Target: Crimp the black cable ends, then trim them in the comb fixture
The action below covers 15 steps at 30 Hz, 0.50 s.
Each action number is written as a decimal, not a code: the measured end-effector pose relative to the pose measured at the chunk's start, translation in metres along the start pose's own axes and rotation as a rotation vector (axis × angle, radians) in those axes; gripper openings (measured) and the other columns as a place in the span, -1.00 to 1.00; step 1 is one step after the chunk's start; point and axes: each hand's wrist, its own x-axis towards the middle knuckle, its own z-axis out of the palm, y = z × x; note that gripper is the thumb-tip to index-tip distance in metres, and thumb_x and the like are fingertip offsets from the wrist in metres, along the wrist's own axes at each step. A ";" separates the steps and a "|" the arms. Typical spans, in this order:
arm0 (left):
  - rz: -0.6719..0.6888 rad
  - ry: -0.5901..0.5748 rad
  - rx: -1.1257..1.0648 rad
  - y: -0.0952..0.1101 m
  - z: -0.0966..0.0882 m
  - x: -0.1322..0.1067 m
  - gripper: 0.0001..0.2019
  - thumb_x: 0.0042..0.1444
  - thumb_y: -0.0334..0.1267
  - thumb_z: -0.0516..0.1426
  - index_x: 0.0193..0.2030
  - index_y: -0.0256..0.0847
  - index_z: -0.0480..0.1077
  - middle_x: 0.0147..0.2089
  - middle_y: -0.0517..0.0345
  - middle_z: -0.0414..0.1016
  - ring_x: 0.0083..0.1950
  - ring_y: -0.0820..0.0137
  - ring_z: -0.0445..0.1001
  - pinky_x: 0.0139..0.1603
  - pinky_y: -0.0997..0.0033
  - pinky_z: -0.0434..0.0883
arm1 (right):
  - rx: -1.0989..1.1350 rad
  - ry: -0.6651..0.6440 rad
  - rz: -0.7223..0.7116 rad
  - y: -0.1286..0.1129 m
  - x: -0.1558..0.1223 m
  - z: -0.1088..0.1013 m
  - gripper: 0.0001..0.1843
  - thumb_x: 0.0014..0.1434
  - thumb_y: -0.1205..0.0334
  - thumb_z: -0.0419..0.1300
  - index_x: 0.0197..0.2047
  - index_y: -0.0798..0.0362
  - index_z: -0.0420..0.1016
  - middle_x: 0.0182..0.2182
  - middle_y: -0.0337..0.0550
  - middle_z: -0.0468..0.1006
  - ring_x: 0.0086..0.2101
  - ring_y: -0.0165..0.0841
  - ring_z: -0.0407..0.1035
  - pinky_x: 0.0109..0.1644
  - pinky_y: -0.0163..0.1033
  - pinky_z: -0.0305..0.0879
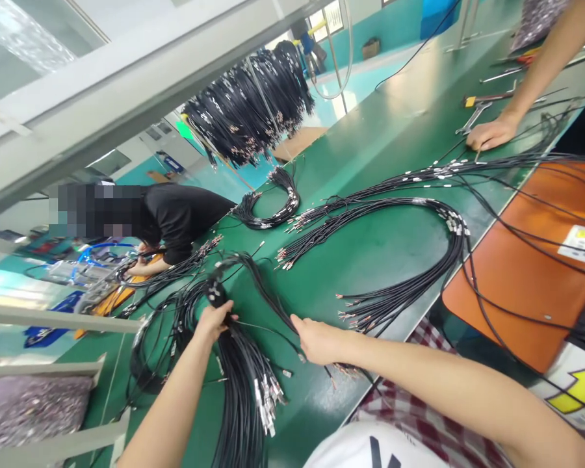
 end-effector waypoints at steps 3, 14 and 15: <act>0.106 0.063 0.330 -0.013 0.021 -0.010 -0.33 -0.11 -0.07 0.31 0.11 -0.40 0.28 0.09 -0.45 0.36 0.09 -0.17 0.41 -0.07 -0.04 0.38 | 0.014 0.034 0.046 0.003 0.000 0.000 -0.15 0.18 0.35 0.05 0.47 0.32 -0.19 0.20 0.40 0.29 0.16 0.04 0.31 0.17 0.01 0.27; 0.569 -0.091 0.879 0.013 0.056 0.048 -0.60 0.19 -0.10 0.08 0.06 -0.34 0.43 0.13 -0.41 0.39 0.28 -0.23 0.18 0.23 -0.27 0.07 | 0.104 0.140 0.022 0.003 -0.027 -0.007 -0.05 0.08 0.37 0.11 0.47 0.28 -0.20 0.25 0.27 0.15 0.10 -0.10 0.37 0.19 -0.17 0.28; 0.638 -0.143 0.884 0.017 0.068 0.055 -0.62 0.24 -0.15 0.05 0.11 -0.28 0.41 0.16 -0.31 0.40 0.28 -0.09 0.22 0.26 -0.11 0.12 | 0.113 0.138 0.004 0.005 -0.027 -0.008 -0.04 0.05 0.41 0.11 0.47 0.27 -0.18 0.25 0.24 0.15 0.10 -0.13 0.37 0.19 -0.21 0.28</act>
